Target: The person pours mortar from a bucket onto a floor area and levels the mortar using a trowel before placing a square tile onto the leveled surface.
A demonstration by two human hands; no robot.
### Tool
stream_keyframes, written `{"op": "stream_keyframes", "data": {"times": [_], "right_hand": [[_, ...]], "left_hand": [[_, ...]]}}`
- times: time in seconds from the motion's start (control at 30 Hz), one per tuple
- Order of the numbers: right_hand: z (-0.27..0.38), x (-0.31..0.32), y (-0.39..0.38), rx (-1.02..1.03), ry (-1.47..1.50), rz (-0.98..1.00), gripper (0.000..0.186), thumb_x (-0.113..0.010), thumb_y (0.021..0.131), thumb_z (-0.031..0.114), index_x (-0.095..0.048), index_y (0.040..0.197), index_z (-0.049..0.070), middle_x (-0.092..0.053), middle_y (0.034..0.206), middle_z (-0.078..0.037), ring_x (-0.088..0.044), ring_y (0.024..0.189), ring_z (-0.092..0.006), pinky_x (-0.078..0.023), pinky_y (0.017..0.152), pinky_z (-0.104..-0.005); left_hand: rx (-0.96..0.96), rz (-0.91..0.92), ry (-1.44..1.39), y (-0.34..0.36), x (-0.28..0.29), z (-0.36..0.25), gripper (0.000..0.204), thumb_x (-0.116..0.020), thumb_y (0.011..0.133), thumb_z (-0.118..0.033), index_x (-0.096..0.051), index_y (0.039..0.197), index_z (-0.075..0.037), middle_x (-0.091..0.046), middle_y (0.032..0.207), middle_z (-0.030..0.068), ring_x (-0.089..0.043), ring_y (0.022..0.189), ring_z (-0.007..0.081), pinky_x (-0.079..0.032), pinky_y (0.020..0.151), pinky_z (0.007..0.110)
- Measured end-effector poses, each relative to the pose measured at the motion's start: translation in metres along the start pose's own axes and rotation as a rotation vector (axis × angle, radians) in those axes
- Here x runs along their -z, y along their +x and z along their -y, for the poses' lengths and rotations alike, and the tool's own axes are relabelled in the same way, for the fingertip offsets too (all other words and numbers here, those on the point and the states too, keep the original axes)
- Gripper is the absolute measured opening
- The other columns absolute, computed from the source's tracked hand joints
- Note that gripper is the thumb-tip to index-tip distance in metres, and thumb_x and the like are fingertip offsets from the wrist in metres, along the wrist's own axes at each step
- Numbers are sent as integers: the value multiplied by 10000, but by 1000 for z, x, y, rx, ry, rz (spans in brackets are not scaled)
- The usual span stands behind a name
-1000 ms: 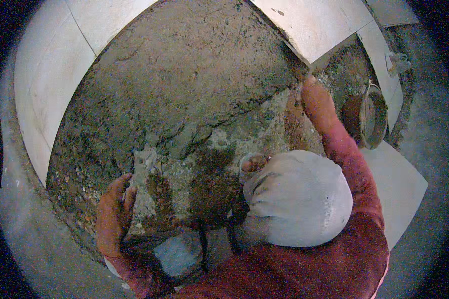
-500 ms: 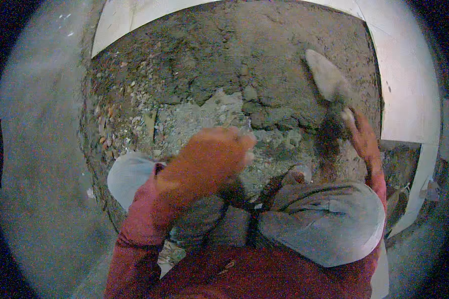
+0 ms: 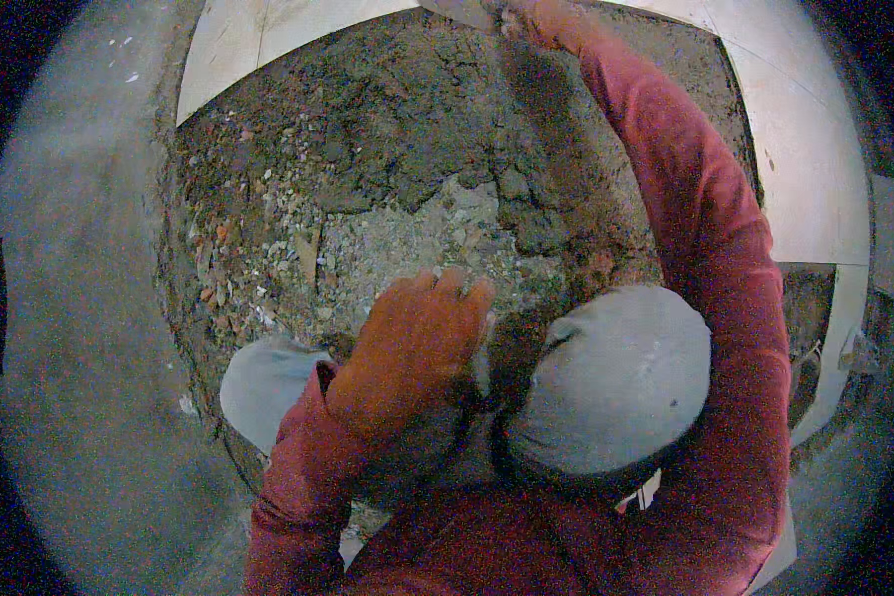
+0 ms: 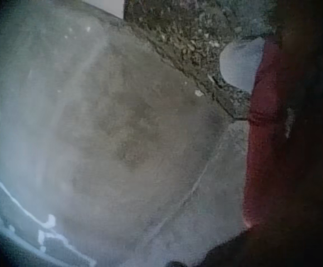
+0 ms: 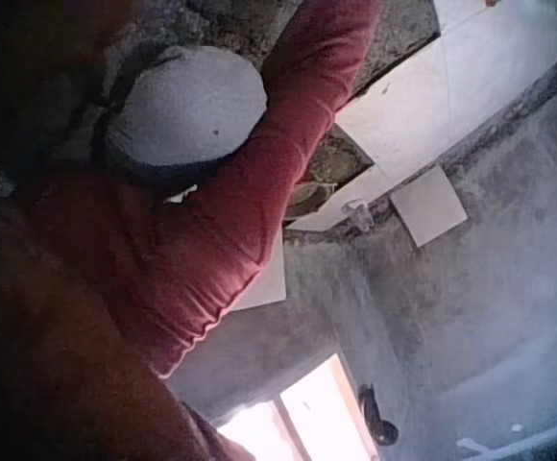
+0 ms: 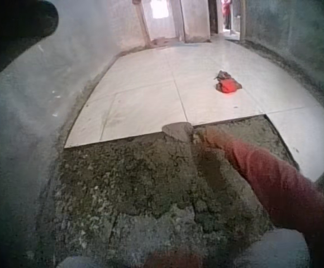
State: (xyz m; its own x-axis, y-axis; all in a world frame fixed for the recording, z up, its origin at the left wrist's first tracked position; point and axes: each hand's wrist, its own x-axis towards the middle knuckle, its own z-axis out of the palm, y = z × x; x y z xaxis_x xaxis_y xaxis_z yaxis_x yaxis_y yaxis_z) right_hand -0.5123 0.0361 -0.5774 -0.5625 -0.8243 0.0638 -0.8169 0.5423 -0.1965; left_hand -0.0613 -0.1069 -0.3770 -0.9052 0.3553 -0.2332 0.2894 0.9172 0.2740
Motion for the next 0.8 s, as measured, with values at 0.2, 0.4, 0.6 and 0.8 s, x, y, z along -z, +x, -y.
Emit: {"op": "stream_keyframes", "data": {"times": [0.2, 0.4, 0.6, 0.8], "right_hand": [[17, 6, -19, 57, 35, 224, 384, -655, 908, 337, -588, 1188, 83, -623, 896, -156, -579, 672, -243, -462, 588, -425], [72, 20, -103, -287, 522, 503, 426, -719, 864, 363, -599, 1204, 137, -597, 801, -10, -517, 550, -158, -446, 506, -310], [119, 71, -172, -604, 978, 705, 453, -743, 856, 464, -573, 1163, 177, -514, 725, 45, -479, 566, -81, -427, 461, -253], [138, 36, -263, -687, 1486, 373, 443, -691, 917, 435, -535, 1225, 157, -500, 713, 38, -467, 509, -60, -434, 426, -232]], "left_hand": [[55, -2, -47, -13, 4, 11, 213, -565, 874, -151, -619, 1061, -65, -645, 950, 100, -643, 889, 244, -503, 734, 380], [66, 59, 53, -15, 13, 11, 184, -578, 871, -157, -618, 1033, -77, -648, 939, 101, -652, 895, 250, -517, 742, 386], [3, 89, -4, 12, 1, 4, 173, -635, 860, -171, -608, 1010, -89, -647, 898, 130, -662, 855, 316, -534, 719, 443], [80, 170, -62, 27, 2, 9, 302, -590, 962, -265, -611, 1187, -64, -678, 1047, 214, -642, 971, 427, -529, 831, 498]]}}
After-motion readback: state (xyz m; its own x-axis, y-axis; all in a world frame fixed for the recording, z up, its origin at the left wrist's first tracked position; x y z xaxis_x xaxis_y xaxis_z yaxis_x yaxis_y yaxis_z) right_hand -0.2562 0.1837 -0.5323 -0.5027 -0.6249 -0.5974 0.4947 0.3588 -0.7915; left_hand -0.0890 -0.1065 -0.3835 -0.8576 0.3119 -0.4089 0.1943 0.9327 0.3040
